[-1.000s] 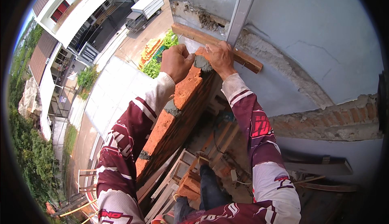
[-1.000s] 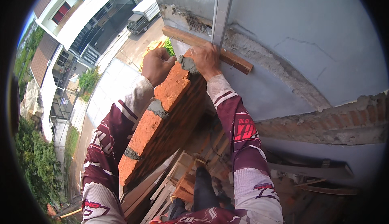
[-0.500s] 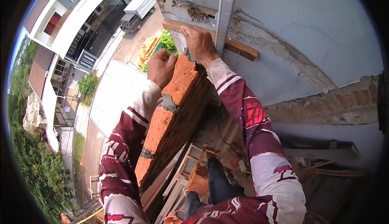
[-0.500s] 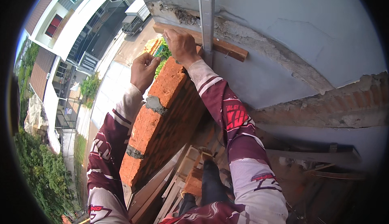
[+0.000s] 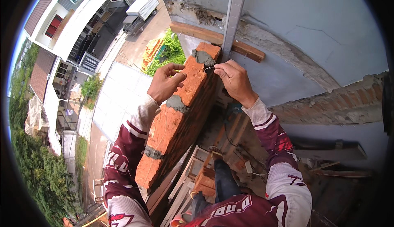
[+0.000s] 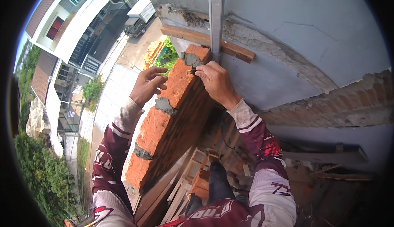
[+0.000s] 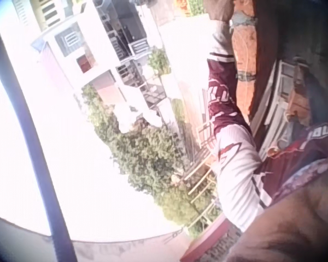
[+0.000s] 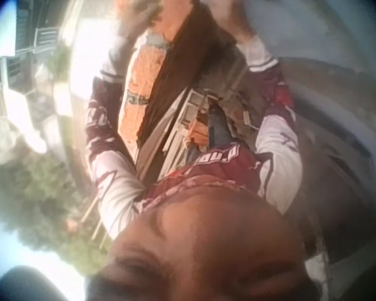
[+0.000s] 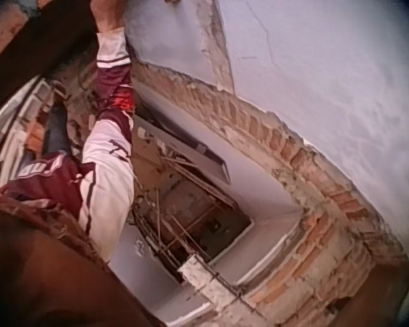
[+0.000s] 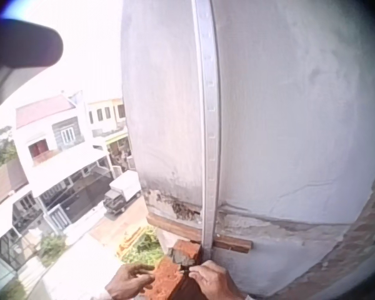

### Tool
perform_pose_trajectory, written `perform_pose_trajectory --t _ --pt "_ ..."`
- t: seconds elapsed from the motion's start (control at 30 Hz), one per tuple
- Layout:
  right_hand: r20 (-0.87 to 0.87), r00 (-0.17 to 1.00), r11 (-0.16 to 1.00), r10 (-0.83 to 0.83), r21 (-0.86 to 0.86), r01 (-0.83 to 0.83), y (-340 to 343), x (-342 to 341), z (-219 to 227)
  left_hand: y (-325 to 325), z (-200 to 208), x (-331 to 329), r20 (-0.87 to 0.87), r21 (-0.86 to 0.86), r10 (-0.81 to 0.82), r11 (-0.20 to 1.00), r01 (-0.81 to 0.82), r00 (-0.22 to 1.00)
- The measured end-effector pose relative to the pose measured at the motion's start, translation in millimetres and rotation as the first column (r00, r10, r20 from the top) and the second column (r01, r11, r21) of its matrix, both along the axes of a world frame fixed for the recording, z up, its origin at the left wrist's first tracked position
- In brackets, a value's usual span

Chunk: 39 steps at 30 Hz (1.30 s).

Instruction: The person scoops mortar from a bucket with a trowel and applies it to a brick wall. They place bricks onto the mortar, tap them into position, and use a spirit level to check alignment. The person removes excess mortar and continues building the wall.

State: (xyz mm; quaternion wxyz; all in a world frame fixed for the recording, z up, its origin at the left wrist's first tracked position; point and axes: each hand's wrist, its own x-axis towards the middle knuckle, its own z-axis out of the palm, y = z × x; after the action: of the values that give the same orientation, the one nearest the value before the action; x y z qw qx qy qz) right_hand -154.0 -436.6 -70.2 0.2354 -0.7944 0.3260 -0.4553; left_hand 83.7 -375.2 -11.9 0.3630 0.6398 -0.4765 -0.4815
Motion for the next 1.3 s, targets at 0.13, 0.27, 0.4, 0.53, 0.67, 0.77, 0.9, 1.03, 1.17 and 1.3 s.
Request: perform_pose_trajectory --t 0.13,0.27,0.4,0.53,0.67,0.77,0.9,1.03,1.17,1.3 --pt "-0.039 0.994 0.994 0.1 -0.046 -0.102 30.7 -4.7 18.2 10.3 -10.4 -36.1 -0.18 -0.174 -0.162 0.976 0.13 0.97" --pt "-0.067 0.995 0.997 0.08 -0.012 -0.081 56.3 -4.8 31.5 26.0 -4.6 -47.3 -0.013 -0.158 -0.232 0.961 0.227 0.973" --pt "0.026 0.995 0.96 0.093 0.264 -0.097 80.9 -5.1 36.2 50.1 -5.7 -51.1 0.171 -0.27 -0.128 0.948 0.172 0.977" --pt "0.082 0.996 0.965 0.046 0.252 -0.065 98.2 -3.9 32.0 68.4 -1.4 -48.4 0.201 -0.286 -0.005 0.956 0.063 0.98" --pt "0.057 0.997 0.975 0.043 0.218 -0.054 112.0 -9.2 39.7 88.1 14.9 -53.4 0.343 -0.532 0.293 0.844 -0.072 0.893" --pt "0.024 0.999 0.969 0.024 0.245 -0.029 125.3 -9.9 53.0 102.5 33.7 -57.3 0.494 -0.706 0.273 0.68 0.197 0.825" --pt "0.023 0.998 0.985 0.062 0.16 -0.064 139.3 -9.2 62.3 113.1 28.4 -56.0 0.429 -0.539 -0.085 0.775 0.33 0.899" --pt "0.01 0.998 0.997 0.069 0.043 -0.07 153.5 -8.7 73.9 133.7 28.4 -60.2 0.31 -0.447 -0.012 0.881 0.156 0.951" --pt "0.011 0.997 0.993 0.074 -0.096 -0.073 165.2 -7.6 75.7 149.7 34.2 -62.2 0.058 -0.268 -0.036 0.962 0.05 0.998" --pt "0.07 0.996 0.995 0.045 -0.096 -0.039 181.6 -6.0 75.8 166.0 40.4 -62.2 -0.113 -0.14 -0.043 0.99 0.027 0.993"
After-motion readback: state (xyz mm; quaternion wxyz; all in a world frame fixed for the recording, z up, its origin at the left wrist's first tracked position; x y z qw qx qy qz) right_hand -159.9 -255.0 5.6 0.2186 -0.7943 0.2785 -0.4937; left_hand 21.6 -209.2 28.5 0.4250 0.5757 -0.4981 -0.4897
